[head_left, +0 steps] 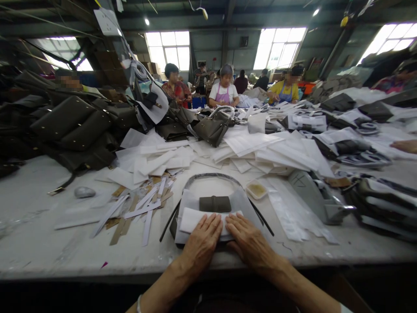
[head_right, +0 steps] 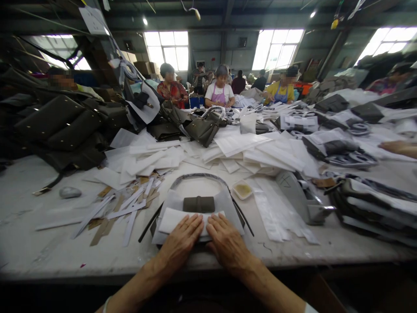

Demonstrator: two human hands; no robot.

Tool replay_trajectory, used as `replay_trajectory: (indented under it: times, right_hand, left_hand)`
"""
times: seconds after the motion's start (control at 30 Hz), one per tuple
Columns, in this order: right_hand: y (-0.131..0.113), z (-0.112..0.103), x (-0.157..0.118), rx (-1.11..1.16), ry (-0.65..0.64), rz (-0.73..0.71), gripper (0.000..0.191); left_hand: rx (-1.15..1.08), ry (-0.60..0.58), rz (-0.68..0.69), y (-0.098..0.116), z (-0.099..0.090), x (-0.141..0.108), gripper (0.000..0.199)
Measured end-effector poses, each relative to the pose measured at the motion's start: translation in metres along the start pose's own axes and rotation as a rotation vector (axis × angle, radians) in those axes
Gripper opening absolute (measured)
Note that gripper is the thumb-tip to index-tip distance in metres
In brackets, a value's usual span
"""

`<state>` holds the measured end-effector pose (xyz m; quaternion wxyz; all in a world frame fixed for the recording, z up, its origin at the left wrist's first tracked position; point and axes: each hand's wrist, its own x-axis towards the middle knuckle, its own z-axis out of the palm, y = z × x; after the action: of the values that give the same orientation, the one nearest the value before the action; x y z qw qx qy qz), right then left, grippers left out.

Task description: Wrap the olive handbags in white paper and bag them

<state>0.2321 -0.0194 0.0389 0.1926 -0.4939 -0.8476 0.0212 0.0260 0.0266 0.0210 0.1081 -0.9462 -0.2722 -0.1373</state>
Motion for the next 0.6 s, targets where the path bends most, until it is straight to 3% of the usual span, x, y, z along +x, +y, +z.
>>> replay_trajectory:
  times: [0.13,0.27,0.43,0.6]
  right_hand:
    - [0.004,0.012,-0.008,-0.007,0.075,-0.046,0.052]
    - [0.002,0.013,-0.008,0.007,0.071,-0.016,0.05]
    - [0.001,-0.01,-0.006,0.081,-0.02,0.013,0.053]
    - [0.005,-0.034,-0.02,0.103,-0.061,0.074,0.048]
  left_hand:
    - [-0.003,0.012,-0.003,0.002,0.004,-0.005,0.043]
    - [0.052,0.061,0.03,0.002,0.006,-0.006,0.045]
    - [0.105,0.27,0.056,-0.002,0.014,-0.004,0.041]
    - [0.079,0.347,0.071,-0.005,0.014,0.0,0.04]
